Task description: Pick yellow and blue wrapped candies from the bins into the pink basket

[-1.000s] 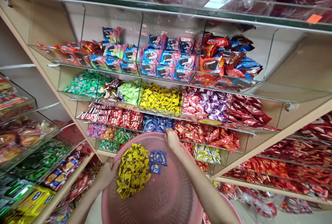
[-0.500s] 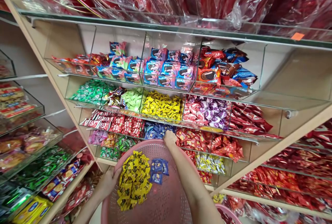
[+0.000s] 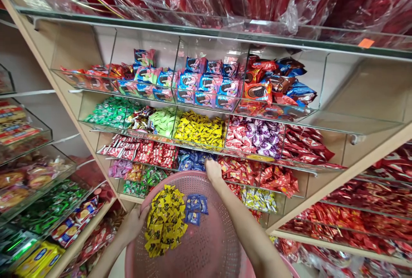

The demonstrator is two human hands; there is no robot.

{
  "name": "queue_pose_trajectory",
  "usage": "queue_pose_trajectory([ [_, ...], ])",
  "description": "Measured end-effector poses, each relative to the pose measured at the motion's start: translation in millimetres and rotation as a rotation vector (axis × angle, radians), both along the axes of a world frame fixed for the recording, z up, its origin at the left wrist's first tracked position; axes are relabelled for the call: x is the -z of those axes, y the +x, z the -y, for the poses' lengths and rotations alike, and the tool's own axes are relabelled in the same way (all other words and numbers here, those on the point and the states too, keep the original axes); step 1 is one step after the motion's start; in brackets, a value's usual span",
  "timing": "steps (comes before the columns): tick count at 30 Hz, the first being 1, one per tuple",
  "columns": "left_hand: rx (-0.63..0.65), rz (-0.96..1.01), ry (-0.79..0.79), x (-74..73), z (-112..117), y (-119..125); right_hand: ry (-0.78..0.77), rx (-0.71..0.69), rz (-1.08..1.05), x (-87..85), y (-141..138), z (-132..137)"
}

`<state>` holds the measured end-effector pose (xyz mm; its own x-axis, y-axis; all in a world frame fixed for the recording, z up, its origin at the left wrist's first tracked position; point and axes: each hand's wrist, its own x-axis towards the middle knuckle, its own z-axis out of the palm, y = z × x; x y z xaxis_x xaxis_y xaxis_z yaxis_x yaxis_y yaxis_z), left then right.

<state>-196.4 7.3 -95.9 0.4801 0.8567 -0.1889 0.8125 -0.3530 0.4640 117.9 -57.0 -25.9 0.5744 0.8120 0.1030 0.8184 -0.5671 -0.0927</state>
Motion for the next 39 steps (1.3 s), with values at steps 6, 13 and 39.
queue_pose_trajectory([
  [6,0.005,0.026,0.0,2.7,0,0,0.28,-0.148,-0.159,-6.4,-12,34],
  [13,0.0,0.047,-0.013,3.3,1,0,0.43,-0.192,-0.827,56.4,-28,46],
  [39,0.001,0.013,-0.001,4.4,0,0,0.351,0.01,-0.224,19.0,-19,7],
])
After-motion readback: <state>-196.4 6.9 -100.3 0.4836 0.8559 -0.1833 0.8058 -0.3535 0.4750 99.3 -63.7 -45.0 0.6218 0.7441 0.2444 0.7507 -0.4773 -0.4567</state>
